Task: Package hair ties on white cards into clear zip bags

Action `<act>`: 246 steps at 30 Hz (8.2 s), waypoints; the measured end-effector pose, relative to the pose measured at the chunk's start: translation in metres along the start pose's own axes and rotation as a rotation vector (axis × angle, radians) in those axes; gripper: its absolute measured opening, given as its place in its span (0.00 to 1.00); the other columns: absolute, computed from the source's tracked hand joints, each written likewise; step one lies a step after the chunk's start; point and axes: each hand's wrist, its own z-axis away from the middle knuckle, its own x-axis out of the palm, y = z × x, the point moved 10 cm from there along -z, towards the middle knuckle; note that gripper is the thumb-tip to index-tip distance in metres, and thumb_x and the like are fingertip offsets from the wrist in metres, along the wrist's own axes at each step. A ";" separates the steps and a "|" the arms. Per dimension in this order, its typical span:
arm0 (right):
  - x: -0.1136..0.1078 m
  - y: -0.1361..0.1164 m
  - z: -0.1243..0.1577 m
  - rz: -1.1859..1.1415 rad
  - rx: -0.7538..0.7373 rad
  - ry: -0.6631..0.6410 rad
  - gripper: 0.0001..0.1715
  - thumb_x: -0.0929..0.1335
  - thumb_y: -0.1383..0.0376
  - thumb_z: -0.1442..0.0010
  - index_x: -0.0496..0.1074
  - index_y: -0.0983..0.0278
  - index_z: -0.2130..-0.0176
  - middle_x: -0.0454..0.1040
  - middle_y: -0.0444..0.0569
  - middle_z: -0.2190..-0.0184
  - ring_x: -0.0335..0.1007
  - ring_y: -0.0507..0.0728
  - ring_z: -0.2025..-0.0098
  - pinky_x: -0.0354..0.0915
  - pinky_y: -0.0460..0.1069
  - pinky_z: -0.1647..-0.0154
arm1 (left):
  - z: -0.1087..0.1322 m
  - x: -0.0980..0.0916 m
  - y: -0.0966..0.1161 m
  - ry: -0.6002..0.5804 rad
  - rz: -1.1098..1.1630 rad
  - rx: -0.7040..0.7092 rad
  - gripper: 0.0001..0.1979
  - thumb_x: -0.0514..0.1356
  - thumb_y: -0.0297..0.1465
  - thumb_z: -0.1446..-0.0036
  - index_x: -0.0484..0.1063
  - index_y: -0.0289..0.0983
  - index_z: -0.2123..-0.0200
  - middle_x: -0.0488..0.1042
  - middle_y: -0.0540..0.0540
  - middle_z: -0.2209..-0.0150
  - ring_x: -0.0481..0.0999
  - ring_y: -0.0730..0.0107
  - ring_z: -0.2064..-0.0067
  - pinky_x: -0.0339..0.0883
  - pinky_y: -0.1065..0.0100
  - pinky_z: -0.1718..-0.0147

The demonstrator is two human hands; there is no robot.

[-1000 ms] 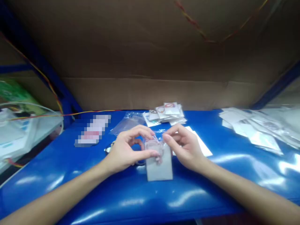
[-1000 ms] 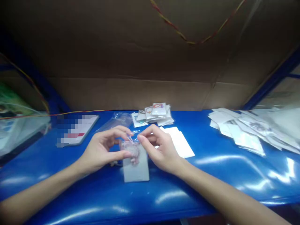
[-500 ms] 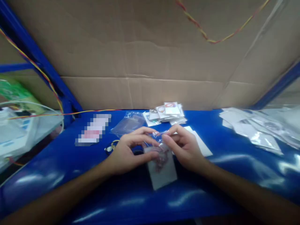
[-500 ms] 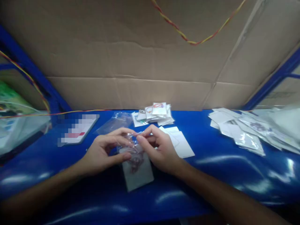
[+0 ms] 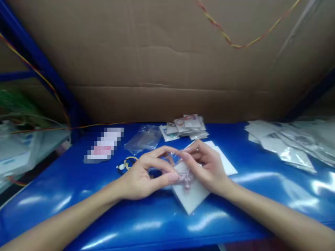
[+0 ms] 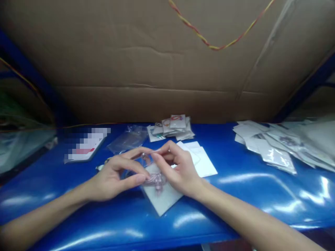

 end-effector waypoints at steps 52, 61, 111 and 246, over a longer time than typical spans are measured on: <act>-0.016 0.009 -0.013 0.196 -0.009 0.058 0.13 0.74 0.59 0.37 0.83 0.57 0.53 0.85 0.48 0.59 0.81 0.55 0.71 0.77 0.47 0.73 | 0.018 -0.036 -0.049 0.388 0.135 -0.355 0.20 0.71 0.40 0.45 0.83 0.39 0.50 0.85 0.42 0.54 0.86 0.57 0.64 0.82 0.62 0.66; -0.017 0.017 -0.015 0.135 0.073 0.029 0.15 0.77 0.57 0.41 0.84 0.60 0.55 0.85 0.50 0.61 0.83 0.59 0.62 0.80 0.51 0.63 | 0.021 -0.043 -0.052 0.453 0.124 -0.337 0.20 0.71 0.40 0.44 0.83 0.41 0.50 0.84 0.42 0.50 0.85 0.59 0.60 0.80 0.65 0.64; 0.007 0.034 -0.013 0.133 0.341 -0.177 0.19 0.71 0.53 0.37 0.82 0.66 0.65 0.80 0.48 0.72 0.71 0.52 0.76 0.65 0.45 0.75 | 0.016 -0.022 -0.071 0.385 0.514 -0.495 0.12 0.66 0.40 0.38 0.81 0.38 0.58 0.85 0.46 0.61 0.82 0.65 0.62 0.74 0.69 0.60; -0.013 0.014 -0.019 0.292 0.126 -0.136 0.18 0.68 0.56 0.32 0.80 0.58 0.47 0.82 0.50 0.48 0.78 0.64 0.45 0.70 0.62 0.39 | 0.005 -0.077 -0.007 0.453 -0.885 0.050 0.13 0.57 0.32 0.36 0.65 0.34 0.50 0.68 0.30 0.43 0.66 0.46 0.36 0.62 0.47 0.38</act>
